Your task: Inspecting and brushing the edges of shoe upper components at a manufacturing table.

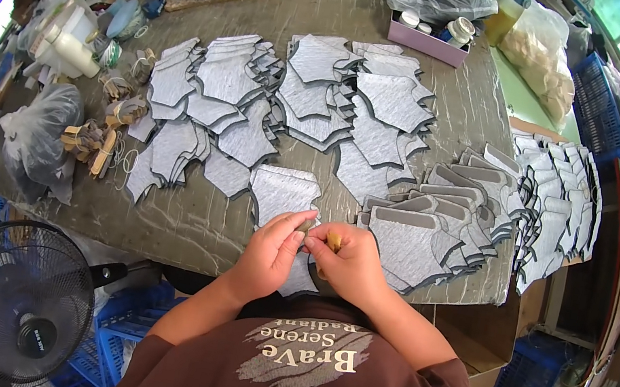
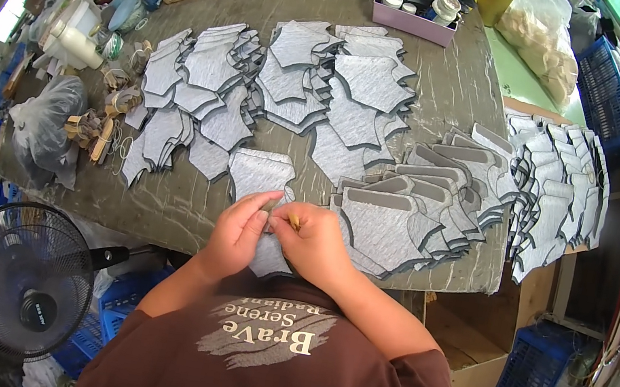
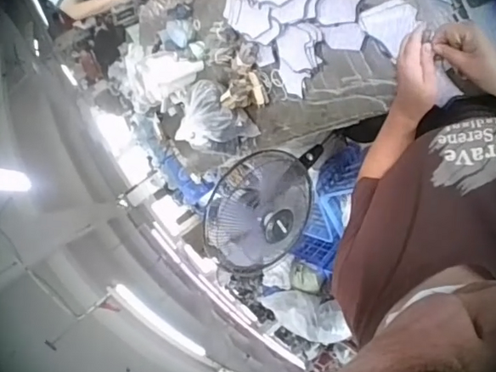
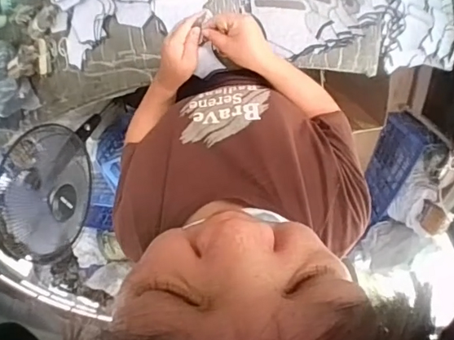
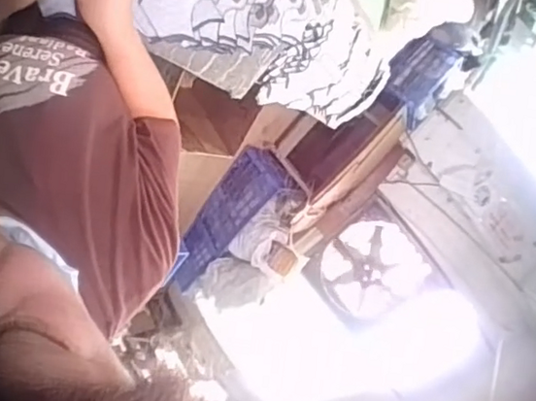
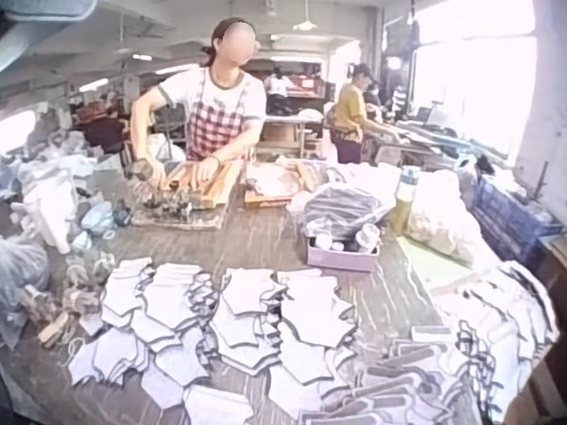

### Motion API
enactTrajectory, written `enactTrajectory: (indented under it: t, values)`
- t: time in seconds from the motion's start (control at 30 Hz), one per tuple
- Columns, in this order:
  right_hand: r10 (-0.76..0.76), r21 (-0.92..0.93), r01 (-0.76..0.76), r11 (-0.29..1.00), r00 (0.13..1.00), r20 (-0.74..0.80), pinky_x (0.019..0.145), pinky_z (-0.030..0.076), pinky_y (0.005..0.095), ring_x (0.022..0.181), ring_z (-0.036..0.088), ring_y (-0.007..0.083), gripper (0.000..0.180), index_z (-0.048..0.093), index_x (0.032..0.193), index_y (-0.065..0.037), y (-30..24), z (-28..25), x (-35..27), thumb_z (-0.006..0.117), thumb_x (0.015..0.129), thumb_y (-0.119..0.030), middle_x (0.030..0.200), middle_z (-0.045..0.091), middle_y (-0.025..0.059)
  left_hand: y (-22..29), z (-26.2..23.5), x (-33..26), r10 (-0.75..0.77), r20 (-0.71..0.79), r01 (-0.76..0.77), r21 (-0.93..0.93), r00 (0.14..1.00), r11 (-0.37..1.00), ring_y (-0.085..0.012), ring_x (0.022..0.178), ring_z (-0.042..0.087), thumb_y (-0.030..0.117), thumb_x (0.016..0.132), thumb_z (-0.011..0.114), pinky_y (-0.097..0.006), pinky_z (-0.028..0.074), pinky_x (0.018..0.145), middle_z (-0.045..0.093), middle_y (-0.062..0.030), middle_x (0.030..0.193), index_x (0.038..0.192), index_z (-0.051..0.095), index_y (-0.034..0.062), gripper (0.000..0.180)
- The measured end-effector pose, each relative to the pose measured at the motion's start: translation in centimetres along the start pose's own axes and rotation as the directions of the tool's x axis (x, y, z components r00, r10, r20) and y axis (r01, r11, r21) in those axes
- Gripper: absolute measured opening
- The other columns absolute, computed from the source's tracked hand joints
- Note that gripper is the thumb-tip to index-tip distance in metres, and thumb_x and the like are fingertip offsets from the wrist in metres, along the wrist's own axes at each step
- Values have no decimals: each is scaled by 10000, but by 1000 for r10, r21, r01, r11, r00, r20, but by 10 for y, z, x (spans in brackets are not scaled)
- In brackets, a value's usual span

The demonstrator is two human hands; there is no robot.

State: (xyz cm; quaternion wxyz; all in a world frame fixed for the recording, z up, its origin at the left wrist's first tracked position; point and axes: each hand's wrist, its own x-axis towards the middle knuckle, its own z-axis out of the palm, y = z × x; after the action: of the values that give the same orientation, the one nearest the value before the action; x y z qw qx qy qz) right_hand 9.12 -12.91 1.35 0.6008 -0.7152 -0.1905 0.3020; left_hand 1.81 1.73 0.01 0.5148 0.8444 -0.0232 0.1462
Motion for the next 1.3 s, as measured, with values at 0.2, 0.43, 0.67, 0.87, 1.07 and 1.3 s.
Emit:
enactTrajectory:
  t: [0.2,0.43,0.67,0.87,1.07,1.3]
  values:
    - [67,253,-81,964,996,63,516,443,239,567,554,83,87,629,769,8,7,-2,1,618,838,-43,664,622,36,1,0,-7,-300,167,340,-328,939,881,-118,746,551,85,960,409,-247,460,677,589,-97,954,1216,513,-37,302]
    - [137,492,-217,843,971,194,584,484,237,662,602,110,46,626,825,35,11,-6,3,645,811,-4,751,648,71,-7,3,-12,-329,258,418,-535,909,735,-35,605,398,101,967,413,-184,363,548,508,15,749,1226,510,-34,308]
    - [103,468,-205,860,967,234,515,462,241,598,581,112,41,620,846,40,17,-7,3,617,826,5,733,642,86,-10,1,-13,-320,307,441,-542,896,716,-39,596,393,119,973,408,-189,356,537,478,23,724,1241,494,-40,323]
    - [93,602,-237,762,961,259,543,473,246,613,594,123,24,589,850,19,14,-4,1,600,839,1,726,631,81,-4,0,-14,-380,311,490,-589,871,643,-43,608,405,124,976,409,-187,359,548,481,20,724,1247,495,-32,324]
    - [115,548,-309,777,927,358,537,421,217,611,509,76,83,524,906,-58,17,-10,-7,508,925,-137,739,563,22,-4,-12,-5,-232,118,258,-298,965,919,-96,628,476,82,851,632,-256,408,565,526,13,754,1082,588,28,242]
    - [92,625,-127,770,992,88,605,427,216,690,497,105,74,487,930,-48,26,-13,-23,425,891,-56,985,581,93,-14,-11,25,226,187,-182,-228,956,957,-144,647,509,22,760,685,-266,412,584,527,-38,775,814,572,52,128]
